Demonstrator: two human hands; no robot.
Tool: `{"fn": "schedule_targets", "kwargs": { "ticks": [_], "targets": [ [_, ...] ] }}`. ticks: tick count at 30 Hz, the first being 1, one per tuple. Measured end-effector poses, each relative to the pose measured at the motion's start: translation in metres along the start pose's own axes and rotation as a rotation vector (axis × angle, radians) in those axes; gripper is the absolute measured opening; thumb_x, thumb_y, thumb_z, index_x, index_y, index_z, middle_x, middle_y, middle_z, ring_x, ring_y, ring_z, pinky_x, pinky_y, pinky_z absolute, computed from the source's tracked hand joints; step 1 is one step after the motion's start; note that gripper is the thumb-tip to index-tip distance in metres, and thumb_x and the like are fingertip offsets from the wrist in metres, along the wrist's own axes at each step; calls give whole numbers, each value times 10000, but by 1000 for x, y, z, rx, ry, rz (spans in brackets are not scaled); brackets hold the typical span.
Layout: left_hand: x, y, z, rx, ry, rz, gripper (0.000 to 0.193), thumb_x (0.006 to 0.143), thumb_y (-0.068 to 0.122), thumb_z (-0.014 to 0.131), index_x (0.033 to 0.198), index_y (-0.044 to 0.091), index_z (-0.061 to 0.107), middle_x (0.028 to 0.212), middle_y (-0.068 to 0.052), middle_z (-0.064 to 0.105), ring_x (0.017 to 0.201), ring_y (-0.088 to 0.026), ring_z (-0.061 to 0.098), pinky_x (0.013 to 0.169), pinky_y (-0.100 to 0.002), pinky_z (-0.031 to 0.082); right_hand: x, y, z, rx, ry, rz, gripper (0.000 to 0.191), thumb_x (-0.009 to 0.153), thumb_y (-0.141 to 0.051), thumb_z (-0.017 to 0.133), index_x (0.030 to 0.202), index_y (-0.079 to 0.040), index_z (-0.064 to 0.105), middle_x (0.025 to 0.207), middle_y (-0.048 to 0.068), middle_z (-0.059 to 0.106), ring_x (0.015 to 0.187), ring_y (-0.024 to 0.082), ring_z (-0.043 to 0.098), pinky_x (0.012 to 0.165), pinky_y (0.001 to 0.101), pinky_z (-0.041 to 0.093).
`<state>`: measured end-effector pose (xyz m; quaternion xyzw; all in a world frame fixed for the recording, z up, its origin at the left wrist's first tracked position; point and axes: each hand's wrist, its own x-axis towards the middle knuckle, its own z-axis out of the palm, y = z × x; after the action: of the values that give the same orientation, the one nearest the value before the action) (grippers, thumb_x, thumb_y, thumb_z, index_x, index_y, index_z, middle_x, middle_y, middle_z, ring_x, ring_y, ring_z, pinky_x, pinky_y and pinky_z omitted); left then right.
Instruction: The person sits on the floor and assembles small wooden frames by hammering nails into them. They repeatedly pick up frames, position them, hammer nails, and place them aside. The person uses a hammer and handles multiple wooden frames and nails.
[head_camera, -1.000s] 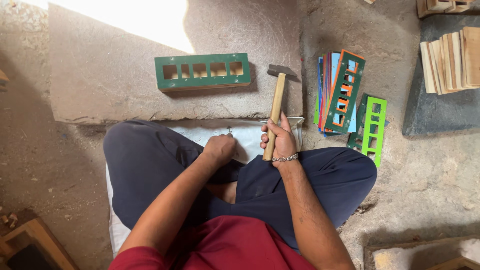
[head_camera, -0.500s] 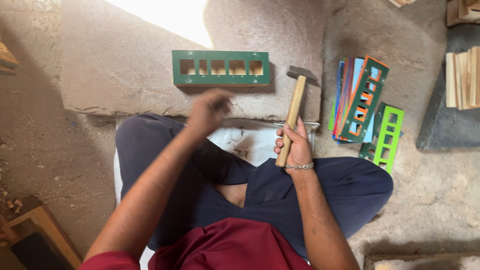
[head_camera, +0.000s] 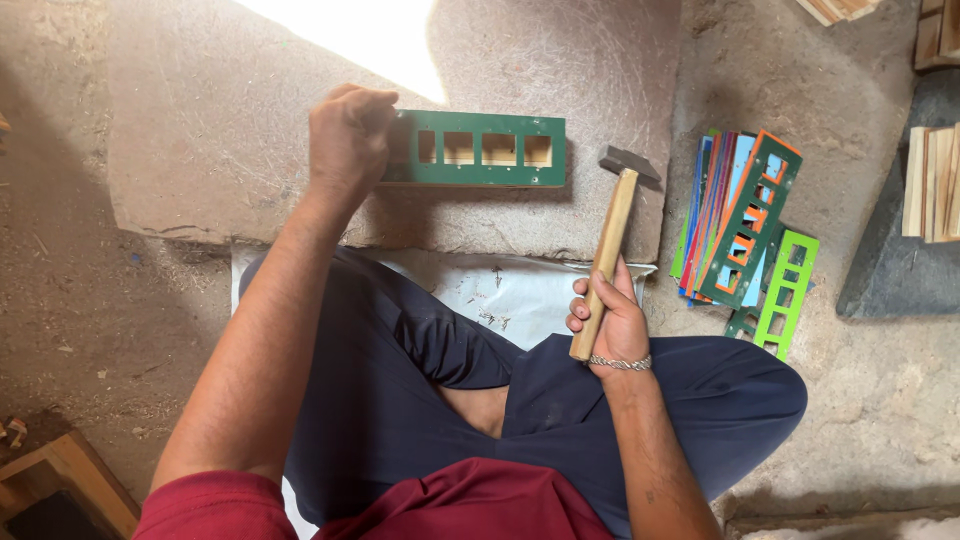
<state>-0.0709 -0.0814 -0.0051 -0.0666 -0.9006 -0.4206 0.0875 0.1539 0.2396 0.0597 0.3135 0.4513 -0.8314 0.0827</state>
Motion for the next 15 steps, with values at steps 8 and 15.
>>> {"fn": "schedule_targets", "kwargs": {
  "ticks": [8,15],
  "targets": [
    [-2,-1,10,85,10,137,242,1026,90,675,786,74,697,828,-96,722,716,-147,684,550,-282,581,-3,-7,-1,102,-12,43,556,1039,-170,484,1565,-271,337,1008,63,578,658,97,533,534,239,479],
    [-3,-3,13,54,19,192,313,1027,92,686,716,122,660,788,-49,673,708,-117,645,578,-277,591,-20,1,21,-509,144,-209,804,980,-41,554,1670,-183,167,808,58,580,525,78,506,403,244,446]
  ]
}}
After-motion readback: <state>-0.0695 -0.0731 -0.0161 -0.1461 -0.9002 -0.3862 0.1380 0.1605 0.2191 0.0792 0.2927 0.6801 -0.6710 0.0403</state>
